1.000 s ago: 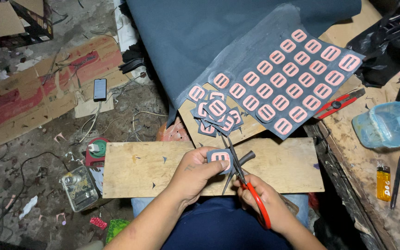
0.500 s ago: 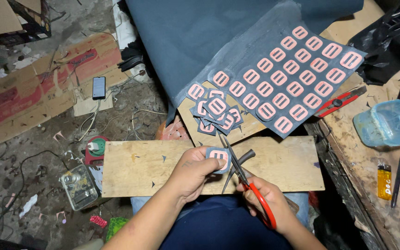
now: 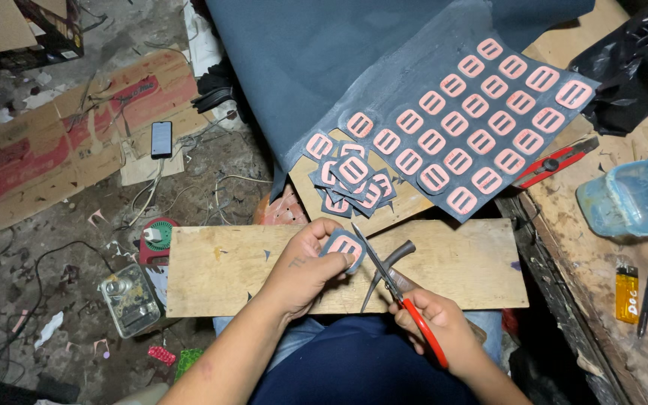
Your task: The person uses red-handled scissors to cut a sheet of dark material with pink oval markings into individual pieces. They first separate strips and then trim each oval shape, placing the cut pieces on the work surface.
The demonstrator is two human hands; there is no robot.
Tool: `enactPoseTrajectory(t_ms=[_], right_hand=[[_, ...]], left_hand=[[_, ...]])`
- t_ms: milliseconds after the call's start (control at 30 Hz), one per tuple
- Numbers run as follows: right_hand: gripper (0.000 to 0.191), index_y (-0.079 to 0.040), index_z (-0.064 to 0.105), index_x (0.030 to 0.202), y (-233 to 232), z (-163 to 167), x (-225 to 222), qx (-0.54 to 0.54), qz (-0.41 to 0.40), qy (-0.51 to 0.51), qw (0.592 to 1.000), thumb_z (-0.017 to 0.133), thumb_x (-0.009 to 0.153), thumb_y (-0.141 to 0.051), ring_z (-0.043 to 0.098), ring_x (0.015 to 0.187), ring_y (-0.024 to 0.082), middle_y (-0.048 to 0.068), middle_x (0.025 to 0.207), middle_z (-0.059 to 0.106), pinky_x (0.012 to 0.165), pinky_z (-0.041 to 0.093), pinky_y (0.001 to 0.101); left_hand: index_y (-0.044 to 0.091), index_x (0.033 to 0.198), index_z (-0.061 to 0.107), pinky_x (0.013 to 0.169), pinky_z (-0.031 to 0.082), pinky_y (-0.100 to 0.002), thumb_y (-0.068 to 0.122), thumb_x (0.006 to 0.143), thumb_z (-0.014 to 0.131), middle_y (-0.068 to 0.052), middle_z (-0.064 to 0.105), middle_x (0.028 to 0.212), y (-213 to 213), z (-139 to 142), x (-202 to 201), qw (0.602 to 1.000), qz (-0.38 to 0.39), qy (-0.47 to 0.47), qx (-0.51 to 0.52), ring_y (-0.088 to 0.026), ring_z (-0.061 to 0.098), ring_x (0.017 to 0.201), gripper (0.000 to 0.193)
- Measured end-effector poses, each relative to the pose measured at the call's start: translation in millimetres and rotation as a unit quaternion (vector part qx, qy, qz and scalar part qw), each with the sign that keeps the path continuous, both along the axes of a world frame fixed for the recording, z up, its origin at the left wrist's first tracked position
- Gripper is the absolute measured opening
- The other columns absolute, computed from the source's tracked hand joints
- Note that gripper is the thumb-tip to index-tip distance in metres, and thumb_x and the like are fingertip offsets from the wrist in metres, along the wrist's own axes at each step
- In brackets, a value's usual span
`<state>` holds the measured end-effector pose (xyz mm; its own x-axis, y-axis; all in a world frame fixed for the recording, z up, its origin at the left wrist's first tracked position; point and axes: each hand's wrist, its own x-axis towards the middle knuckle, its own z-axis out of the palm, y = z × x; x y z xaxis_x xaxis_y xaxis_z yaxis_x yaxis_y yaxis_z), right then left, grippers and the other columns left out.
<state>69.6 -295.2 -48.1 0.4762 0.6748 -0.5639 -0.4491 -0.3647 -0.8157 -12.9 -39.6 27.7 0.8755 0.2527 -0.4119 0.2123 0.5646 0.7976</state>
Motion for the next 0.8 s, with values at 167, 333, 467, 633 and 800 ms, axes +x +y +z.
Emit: enactPoseTrajectory(t_ms=[167,333,467,633,800], right_hand=[[0.032,0.001,0.065,0.116,6.6,-1.0,-1.1,0.115,0.011,-0.006,0.993,0.063,0.095,-0.023,0.057,0.065,0.012,0.004,0.081,0.063,0.059,0.05,0.0265],[0.038,0.001,0.062,0.12,10.3,7.1,-0.7,0.102,0.038,-0.024,0.994,0.063,0.094,-0.027,0.057,0.071,0.014,0.005,0.085,0.062,0.066,0.05,0.0274],[0.038,0.001,0.062,0.122,13.4,13.4,-0.6,0.107,0.038,-0.015,0.993,0.063,0.094,-0.025,0.056,0.073,0.013,0.004,0.086,0.06,0.067,0.048,0.0266],[0.038,0.0,0.062,0.123,14.9,13.6,-1.4,0.096,0.041,-0.048,0.993,0.063,0.095,-0.026,0.053,0.076,0.011,0.002,0.089,0.06,0.069,0.046,0.0247],[0.04,0.003,0.064,0.118,9.9,7.9,-2.0,0.144,0.022,-0.021,0.989,0.063,0.096,-0.03,0.056,0.071,0.012,0.005,0.084,0.062,0.061,0.049,0.0264]], left_hand=[[-0.004,0.114,0.065,0.082,0.056,-0.026,-0.002,0.085,0.067,-0.008,0.072,0.099,-5.3,-1.1,-0.1,0.999,0.003,-0.007,-0.04,-0.013,0.069,0.087,0.029],[-0.004,0.114,0.065,0.083,0.056,-0.027,-0.003,0.085,0.066,-0.008,0.072,0.1,-12.3,-1.7,-0.1,0.999,-0.009,-0.007,-0.037,-0.013,0.069,0.088,0.029],[-0.005,0.113,0.064,0.082,0.056,-0.028,-0.002,0.085,0.067,-0.009,0.072,0.099,-14.8,-3.4,0.8,0.999,-0.011,-0.002,-0.033,-0.014,0.069,0.087,0.029],[-0.005,0.113,0.066,0.082,0.056,-0.027,-0.002,0.084,0.066,-0.009,0.072,0.098,-17.7,-3.9,1.2,0.999,-0.017,-0.005,-0.028,-0.013,0.069,0.087,0.029],[-0.004,0.108,0.067,0.073,0.053,-0.025,-0.002,0.084,0.065,-0.007,0.073,0.091,-16.3,-2.7,0.9,0.998,-0.021,0.018,-0.05,-0.012,0.068,0.078,0.024]])
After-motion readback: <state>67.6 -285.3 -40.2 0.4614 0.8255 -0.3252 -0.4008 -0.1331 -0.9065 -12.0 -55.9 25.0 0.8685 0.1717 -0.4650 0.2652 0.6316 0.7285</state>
